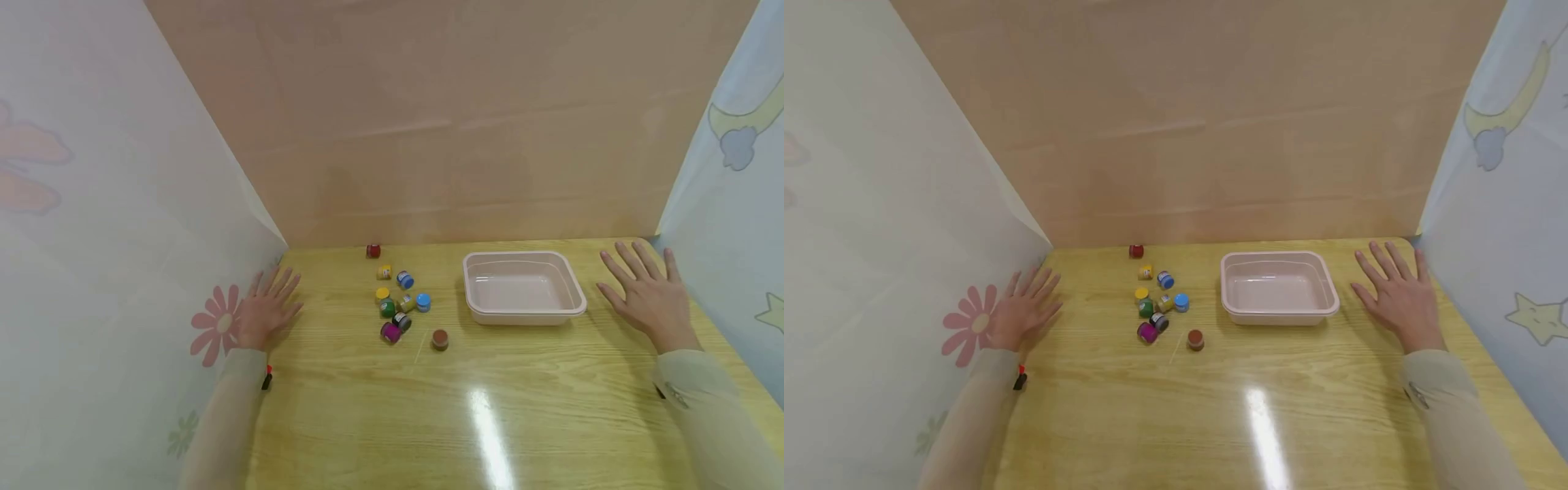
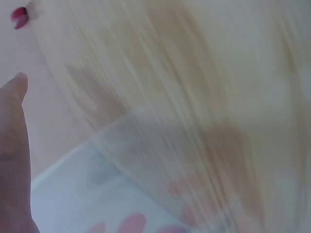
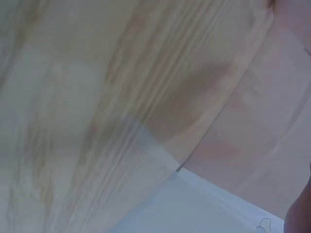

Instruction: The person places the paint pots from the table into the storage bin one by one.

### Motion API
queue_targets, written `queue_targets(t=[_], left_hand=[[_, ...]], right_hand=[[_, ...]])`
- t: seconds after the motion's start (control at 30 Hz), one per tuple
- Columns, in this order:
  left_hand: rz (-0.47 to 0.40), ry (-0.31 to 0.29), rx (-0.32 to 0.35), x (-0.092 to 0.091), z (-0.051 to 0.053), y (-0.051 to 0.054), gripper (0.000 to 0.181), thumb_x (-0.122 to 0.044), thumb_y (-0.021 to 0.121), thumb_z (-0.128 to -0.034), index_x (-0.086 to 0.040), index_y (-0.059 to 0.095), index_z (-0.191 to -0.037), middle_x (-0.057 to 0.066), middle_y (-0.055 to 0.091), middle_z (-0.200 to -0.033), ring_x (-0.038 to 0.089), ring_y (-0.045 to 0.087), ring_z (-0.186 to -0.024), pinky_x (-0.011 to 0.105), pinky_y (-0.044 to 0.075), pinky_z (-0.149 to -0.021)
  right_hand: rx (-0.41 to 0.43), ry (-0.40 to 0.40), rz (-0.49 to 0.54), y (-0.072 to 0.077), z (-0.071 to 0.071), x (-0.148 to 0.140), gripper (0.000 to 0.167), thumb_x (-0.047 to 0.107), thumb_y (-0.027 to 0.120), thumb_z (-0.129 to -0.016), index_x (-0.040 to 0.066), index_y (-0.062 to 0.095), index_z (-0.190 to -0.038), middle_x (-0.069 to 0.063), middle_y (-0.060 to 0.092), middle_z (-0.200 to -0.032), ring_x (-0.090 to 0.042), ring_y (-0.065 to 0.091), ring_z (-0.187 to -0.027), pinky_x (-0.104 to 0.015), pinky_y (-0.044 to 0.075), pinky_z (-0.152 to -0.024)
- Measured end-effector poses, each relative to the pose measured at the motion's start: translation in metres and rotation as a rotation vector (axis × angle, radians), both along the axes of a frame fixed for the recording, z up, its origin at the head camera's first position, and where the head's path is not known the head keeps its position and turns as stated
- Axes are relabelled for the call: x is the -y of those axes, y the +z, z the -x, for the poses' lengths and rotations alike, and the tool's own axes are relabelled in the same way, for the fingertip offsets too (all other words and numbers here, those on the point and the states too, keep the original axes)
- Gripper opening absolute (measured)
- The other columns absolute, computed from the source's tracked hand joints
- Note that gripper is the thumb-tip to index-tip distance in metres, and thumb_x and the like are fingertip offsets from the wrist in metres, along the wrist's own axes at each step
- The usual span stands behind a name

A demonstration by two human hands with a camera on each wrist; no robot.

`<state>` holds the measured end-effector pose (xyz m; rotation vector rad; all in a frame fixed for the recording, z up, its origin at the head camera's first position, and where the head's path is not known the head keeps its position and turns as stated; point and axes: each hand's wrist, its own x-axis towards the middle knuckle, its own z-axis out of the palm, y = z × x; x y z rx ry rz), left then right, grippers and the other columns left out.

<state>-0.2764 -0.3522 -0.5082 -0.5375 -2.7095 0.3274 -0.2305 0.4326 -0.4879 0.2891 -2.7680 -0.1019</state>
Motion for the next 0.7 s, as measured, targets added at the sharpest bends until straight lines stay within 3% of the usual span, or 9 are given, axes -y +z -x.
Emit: queue_targets(t=[0.13, 0.23, 0.37, 0.5, 0.6, 0.7], left_hand=[[-0.128, -0.008, 0.023, -0.02, 0.002, -0.003, 0.071, -0.048, 0.061, -0.0981, -0.018, 0.041, -0.159, 0.009, 0.038, -0.166, 0.035, 0.03, -0.155, 0.057, 0.009, -0.13], [-0.229, -0.001, 0.068, -0.042, 0.0, -0.005, 0.069, -0.047, 0.06, -0.1008, -0.02, 0.039, -0.161, 0.009, 0.042, -0.164, 0.039, 0.04, -0.149, 0.061, 0.017, -0.127], [-0.419, 0.006, 0.198, -0.076, -0.007, -0.006, 0.065, -0.048, 0.058, -0.1033, -0.021, 0.04, -0.16, 0.013, 0.05, -0.157, 0.044, 0.05, -0.138, 0.067, 0.032, -0.118], [-0.618, 0.002, 0.362, -0.11, -0.014, -0.006, 0.056, -0.045, 0.06, -0.1041, -0.017, 0.051, -0.151, 0.013, 0.061, -0.142, 0.039, 0.058, -0.128, 0.062, 0.045, -0.107], [-0.718, -0.018, 0.47, -0.133, -0.021, -0.008, 0.05, -0.043, 0.063, -0.103, -0.014, 0.058, -0.143, 0.011, 0.065, -0.133, 0.032, 0.062, -0.12, 0.053, 0.052, -0.1], [-0.782, -0.054, 0.537, -0.152, -0.031, -0.009, 0.046, -0.04, 0.067, -0.101, -0.011, 0.062, -0.136, 0.01, 0.066, -0.127, 0.028, 0.063, -0.113, 0.049, 0.054, -0.096]], right_hand=[[0.035, 0.018, 0.057, 0.002, -0.002, 0.007, 0.069, 0.052, 0.04, -0.108, 0.028, 0.014, -0.167, -0.007, 0.016, -0.174, -0.023, -0.005, -0.163, -0.057, -0.015, -0.127], [0.041, 0.048, 0.125, 0.001, -0.002, 0.014, 0.067, 0.05, 0.041, -0.109, 0.027, 0.017, -0.167, -0.011, 0.021, -0.173, -0.027, 0.002, -0.162, -0.059, -0.011, -0.127], [0.026, 0.1, 0.236, -0.001, -0.003, 0.024, 0.064, 0.044, 0.047, -0.108, 0.025, 0.024, -0.166, -0.018, 0.035, -0.164, -0.04, 0.023, -0.156, -0.061, -0.002, -0.129], [0.059, 0.145, 0.351, 0.0, -0.006, 0.036, 0.062, 0.038, 0.053, -0.107, 0.022, 0.033, -0.163, -0.026, 0.045, -0.152, -0.051, 0.039, -0.138, -0.061, 0.007, -0.128], [0.105, 0.157, 0.395, 0.0, -0.007, 0.044, 0.06, 0.036, 0.054, -0.107, 0.02, 0.035, -0.162, -0.028, 0.049, -0.146, -0.055, 0.044, -0.129, -0.069, 0.022, -0.119], [0.135, 0.16, 0.409, -0.002, -0.007, 0.048, 0.059, 0.036, 0.055, -0.107, 0.019, 0.037, -0.161, -0.029, 0.051, -0.141, -0.055, 0.048, -0.124, -0.073, 0.034, -0.102]])
